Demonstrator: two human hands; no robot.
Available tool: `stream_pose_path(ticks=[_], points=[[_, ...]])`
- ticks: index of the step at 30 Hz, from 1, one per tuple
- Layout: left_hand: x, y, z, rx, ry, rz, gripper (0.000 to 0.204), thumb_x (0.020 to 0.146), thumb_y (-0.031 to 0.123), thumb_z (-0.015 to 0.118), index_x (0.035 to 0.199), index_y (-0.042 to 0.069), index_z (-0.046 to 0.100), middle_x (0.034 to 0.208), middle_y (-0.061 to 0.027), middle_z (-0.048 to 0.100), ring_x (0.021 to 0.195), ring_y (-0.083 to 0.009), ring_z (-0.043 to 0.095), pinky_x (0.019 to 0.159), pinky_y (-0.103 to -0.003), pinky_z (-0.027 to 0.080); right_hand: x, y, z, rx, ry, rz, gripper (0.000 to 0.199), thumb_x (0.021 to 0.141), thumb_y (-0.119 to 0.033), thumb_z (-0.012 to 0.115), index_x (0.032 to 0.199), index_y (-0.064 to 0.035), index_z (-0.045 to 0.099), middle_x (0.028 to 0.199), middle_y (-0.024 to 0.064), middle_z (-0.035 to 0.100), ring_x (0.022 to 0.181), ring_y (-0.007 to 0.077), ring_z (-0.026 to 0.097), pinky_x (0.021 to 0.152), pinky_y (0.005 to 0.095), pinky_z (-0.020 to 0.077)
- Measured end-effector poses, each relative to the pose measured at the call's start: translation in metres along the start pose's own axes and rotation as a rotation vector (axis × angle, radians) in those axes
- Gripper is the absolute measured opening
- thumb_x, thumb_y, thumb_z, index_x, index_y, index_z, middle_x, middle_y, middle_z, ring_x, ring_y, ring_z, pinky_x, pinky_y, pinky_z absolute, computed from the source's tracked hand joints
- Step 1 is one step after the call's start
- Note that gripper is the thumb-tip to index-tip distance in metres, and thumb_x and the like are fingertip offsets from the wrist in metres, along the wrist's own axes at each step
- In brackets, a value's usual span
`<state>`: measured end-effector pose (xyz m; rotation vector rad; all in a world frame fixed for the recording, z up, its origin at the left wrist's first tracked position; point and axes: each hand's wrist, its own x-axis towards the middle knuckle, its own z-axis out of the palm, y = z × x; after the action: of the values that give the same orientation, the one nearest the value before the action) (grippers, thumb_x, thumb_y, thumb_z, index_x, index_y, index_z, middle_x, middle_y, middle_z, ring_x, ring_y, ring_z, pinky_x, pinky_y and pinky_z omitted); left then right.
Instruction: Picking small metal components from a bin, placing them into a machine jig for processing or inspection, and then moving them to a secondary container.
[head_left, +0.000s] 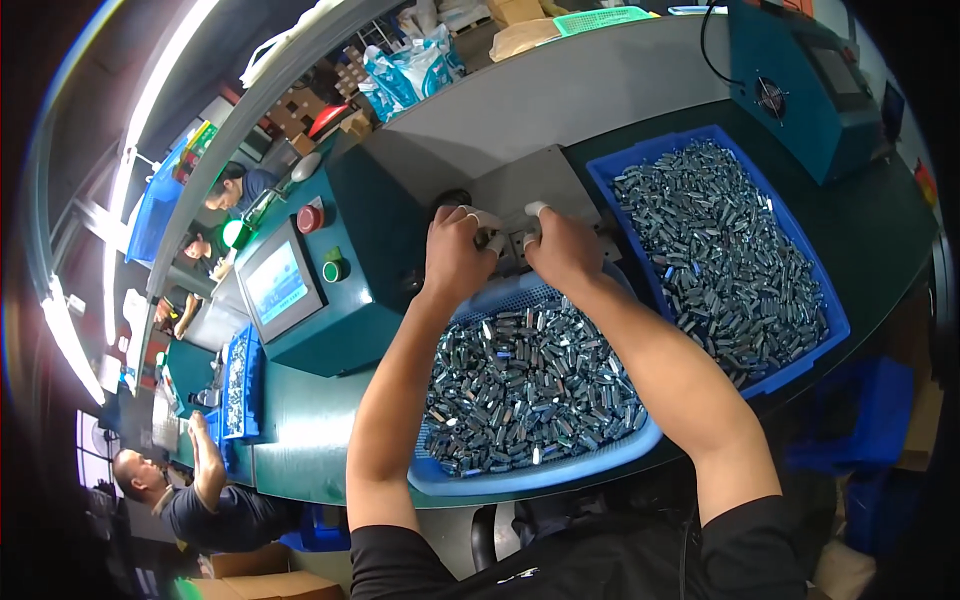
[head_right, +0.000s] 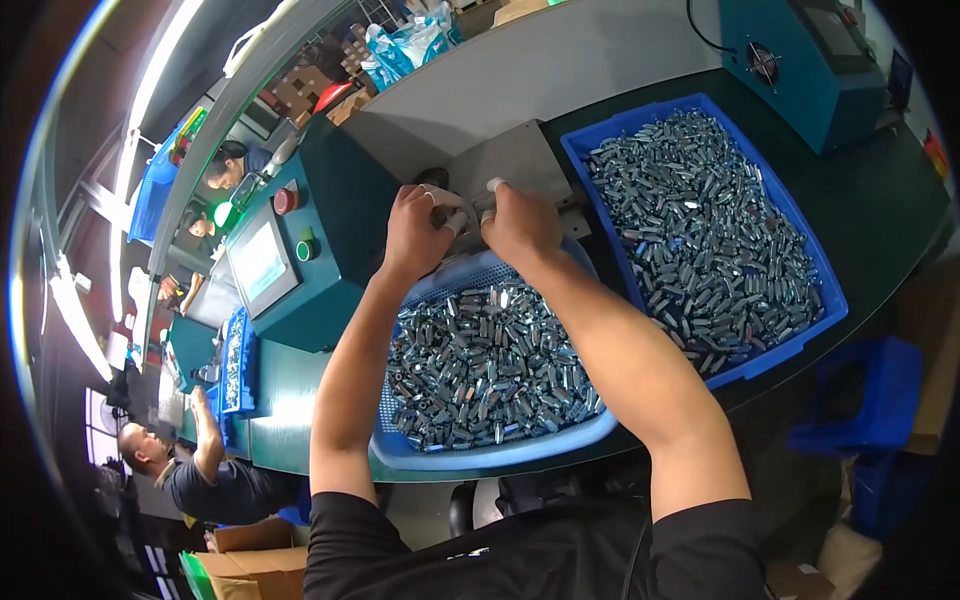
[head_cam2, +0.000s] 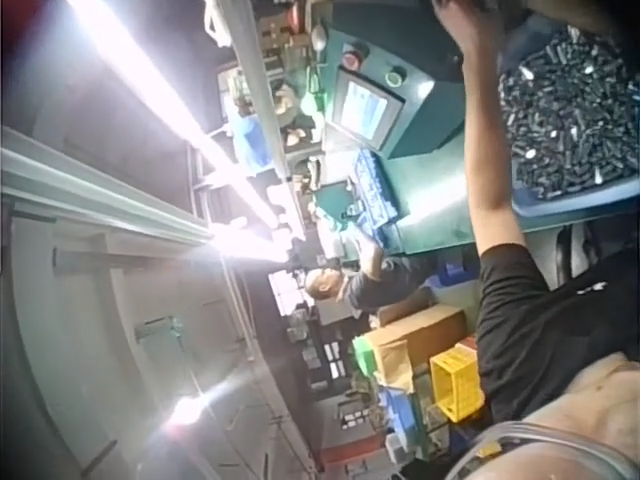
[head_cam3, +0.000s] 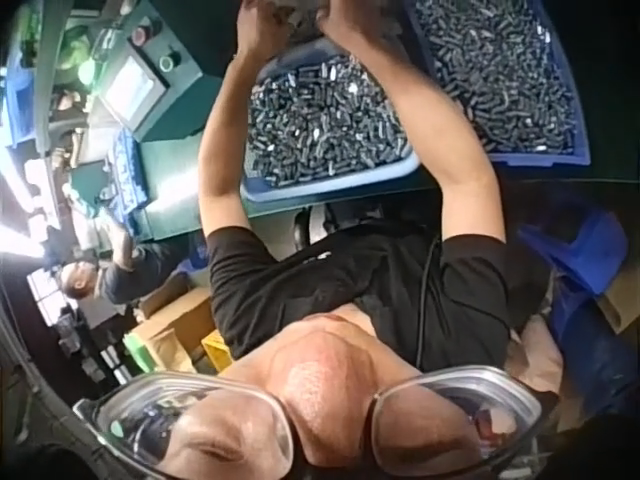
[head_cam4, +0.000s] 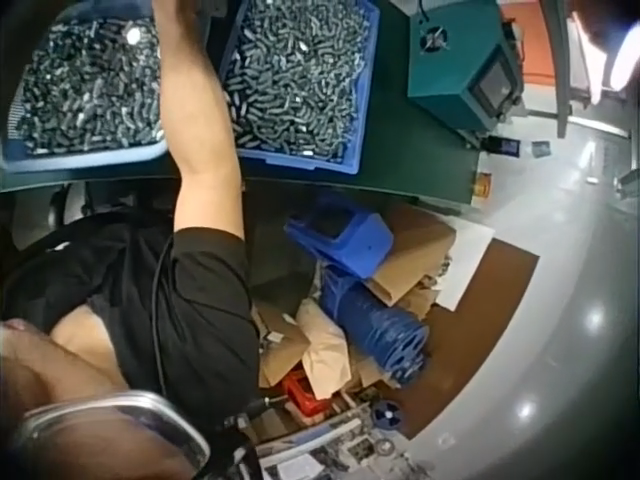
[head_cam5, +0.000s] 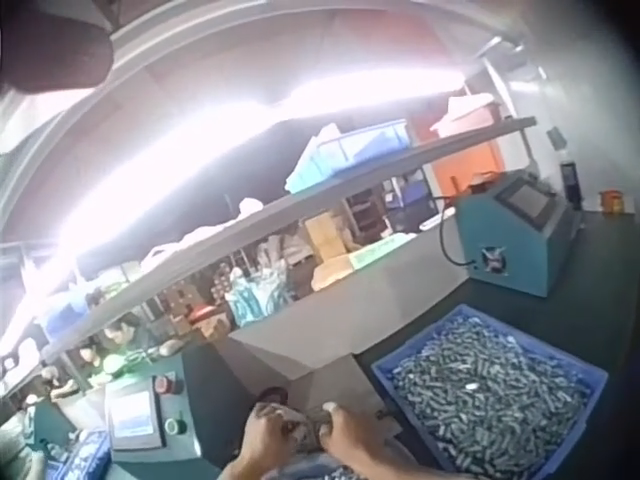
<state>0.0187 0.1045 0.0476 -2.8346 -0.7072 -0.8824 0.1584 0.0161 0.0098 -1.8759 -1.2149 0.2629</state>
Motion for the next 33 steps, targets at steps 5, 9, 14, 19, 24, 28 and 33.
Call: stream_pose_path(ticks=[5,9,14,19,24,28,33], points=[[0.0,-0.004,-0.002,-0.096,-0.122,-0.099,0.021,0.066,0.007,0.069,0.087,0.007,0.07,0.084,-0.0108,0.065,0.092,-0.0302,0.056,0.082,-0.037,0.047,0.002,0.003,0.0,0.029,-0.032,0.002,0.035,0.077,-0.019,0.062,0.111,-0.0109,0.062,0.082,0.0172,0.067,0.084,0.0359,0.064,0.075,0.0456,0.0504],[0.001,-0.005,-0.004,-0.161,-0.086,-0.137,0.019,0.068,0.007,0.069,0.087,0.008,0.071,0.088,-0.0107,0.067,0.092,-0.0295,0.057,0.081,-0.037,0.047,0.004,0.005,0.0,0.031,-0.043,-0.026,0.031,0.077,-0.018,0.061,0.106,-0.0087,0.064,0.084,0.0182,0.067,0.085,0.0355,0.064,0.077,0.0441,0.0504],[0.001,-0.008,0.008,-0.196,-0.111,-0.087,0.019,0.069,0.007,0.069,0.088,0.009,0.071,0.088,-0.0094,0.067,0.093,-0.0298,0.057,0.082,-0.038,0.046,0.006,0.002,-0.002,0.015,-0.083,0.002,0.03,0.075,-0.017,0.061,0.103,-0.0066,0.065,0.086,0.0195,0.067,0.087,0.036,0.064,0.079,0.044,0.0504],[-0.004,-0.006,0.006,-0.013,-0.123,-0.147,0.019,0.07,0.008,0.066,0.088,0.011,0.072,0.086,-0.008,0.067,0.097,-0.0284,0.055,0.089,-0.04,0.041,0.006,0.003,0.002,-0.039,-0.084,-0.026,0.032,0.077,-0.019,0.063,0.107,-0.0076,0.064,0.083,0.0171,0.067,0.082,0.0336,0.065,0.074,0.042,0.0501],[-0.008,-0.005,-0.001,0.044,-0.161,-0.104,0.023,0.069,0.007,0.063,0.089,0.014,0.073,0.095,-0.006,0.065,0.102,-0.0271,0.052,0.089,-0.039,0.04,0.005,0.003,0.0,-0.049,-0.084,-0.032,0.033,0.077,-0.019,0.063,0.108,-0.0084,0.064,0.085,0.0164,0.068,0.082,0.0335,0.065,0.075,0.0422,0.0502],[-0.023,0.017,-0.011,0.129,-0.084,-0.068,0.021,0.068,0.009,0.06,0.085,0.01,0.071,0.1,-0.0057,0.062,0.1,-0.026,0.051,0.086,-0.039,0.039,0.002,-0.001,0.002,-0.05,-0.008,-0.01,0.04,0.076,-0.012,0.061,0.116,-0.0083,0.06,0.088,0.0149,0.068,0.084,0.0334,0.064,0.075,0.0427,0.0502],[-0.062,0.082,-0.014,-0.02,-0.459,-0.053,0.016,0.068,0.022,0.066,0.077,0.008,0.067,0.077,-0.0107,0.065,0.08,-0.0262,0.063,0.074,-0.04,0.047,0.004,0.016,0.017,0.102,0.101,-0.293,0.052,0.073,0.001,0.053,0.124,-0.0073,0.053,0.095,0.0149,0.068,0.086,0.0309,0.064,0.076,0.0383,0.0495]])
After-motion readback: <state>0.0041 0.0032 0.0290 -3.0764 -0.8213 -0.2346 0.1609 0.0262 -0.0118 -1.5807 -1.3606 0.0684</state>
